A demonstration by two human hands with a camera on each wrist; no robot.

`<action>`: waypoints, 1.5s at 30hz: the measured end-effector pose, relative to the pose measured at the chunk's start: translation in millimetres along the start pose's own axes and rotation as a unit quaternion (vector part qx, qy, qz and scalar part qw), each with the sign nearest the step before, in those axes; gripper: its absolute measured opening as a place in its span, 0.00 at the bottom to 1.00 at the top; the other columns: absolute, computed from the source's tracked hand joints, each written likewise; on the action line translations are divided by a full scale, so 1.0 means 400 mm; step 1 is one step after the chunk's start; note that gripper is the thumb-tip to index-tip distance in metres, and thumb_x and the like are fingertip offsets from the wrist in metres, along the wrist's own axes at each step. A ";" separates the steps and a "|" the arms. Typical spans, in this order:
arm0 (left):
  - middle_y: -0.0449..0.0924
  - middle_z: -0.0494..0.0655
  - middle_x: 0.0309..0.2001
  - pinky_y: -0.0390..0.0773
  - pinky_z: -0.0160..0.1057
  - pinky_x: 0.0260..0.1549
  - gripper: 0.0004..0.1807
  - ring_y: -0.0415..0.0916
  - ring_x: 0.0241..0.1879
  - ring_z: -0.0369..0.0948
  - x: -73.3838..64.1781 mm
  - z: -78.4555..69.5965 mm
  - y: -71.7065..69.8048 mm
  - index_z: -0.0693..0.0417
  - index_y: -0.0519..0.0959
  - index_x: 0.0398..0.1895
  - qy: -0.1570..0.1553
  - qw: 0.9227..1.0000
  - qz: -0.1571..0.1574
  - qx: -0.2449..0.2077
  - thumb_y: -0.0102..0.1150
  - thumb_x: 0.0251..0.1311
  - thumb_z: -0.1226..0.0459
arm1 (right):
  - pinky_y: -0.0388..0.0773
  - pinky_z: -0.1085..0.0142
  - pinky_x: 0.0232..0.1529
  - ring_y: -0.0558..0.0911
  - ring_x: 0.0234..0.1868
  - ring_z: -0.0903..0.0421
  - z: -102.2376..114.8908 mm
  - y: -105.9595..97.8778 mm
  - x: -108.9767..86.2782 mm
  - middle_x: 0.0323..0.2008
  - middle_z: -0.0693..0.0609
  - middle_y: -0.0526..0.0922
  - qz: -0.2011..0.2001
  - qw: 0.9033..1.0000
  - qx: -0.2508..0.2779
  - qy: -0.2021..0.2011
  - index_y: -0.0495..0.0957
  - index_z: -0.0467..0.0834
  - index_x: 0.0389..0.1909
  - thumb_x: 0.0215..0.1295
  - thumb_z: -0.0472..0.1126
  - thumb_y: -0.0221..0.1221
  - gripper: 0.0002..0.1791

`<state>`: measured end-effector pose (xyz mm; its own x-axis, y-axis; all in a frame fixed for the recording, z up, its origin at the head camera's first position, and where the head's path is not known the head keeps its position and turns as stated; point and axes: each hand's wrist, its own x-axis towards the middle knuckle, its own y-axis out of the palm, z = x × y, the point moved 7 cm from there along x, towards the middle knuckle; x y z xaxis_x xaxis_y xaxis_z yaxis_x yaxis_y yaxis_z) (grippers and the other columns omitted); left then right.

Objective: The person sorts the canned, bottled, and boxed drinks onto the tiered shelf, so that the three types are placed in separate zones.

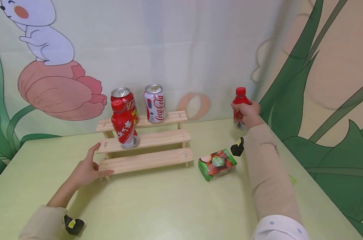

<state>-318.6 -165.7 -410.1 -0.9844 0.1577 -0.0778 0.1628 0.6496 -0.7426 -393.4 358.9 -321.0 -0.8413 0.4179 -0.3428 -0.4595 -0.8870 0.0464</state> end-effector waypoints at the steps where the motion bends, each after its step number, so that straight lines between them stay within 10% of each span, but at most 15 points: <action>1: 0.73 0.51 0.24 0.70 0.37 0.22 0.61 0.68 0.22 0.42 -0.001 0.002 -0.003 0.52 0.34 0.71 -0.001 1.000 -0.001 0.001 0.70 0.44 0.53 | 0.67 0.55 0.54 0.59 0.59 0.53 0.002 0.007 -0.005 0.63 0.53 0.58 0.005 1.000 0.001 -0.001 0.52 0.50 0.68 0.54 0.41 0.63 0.42; 45: 0.71 0.50 0.20 0.68 0.37 0.20 0.61 0.67 0.20 0.41 0.003 0.006 0.002 0.53 0.36 0.70 0.020 1.000 -0.006 -0.006 0.71 0.43 0.53 | 0.77 0.59 0.40 0.56 0.60 0.51 0.047 0.109 -0.313 0.53 0.53 0.63 0.220 0.965 -0.024 -0.142 0.58 0.43 0.63 0.58 0.38 0.60 0.33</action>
<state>-319.9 -167.0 -412.5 -0.9831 0.1783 -0.0420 0.1512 0.6600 -0.7359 -313.6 271.5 -258.5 -0.9991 0.0303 -0.0281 -0.0325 -0.9960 0.0828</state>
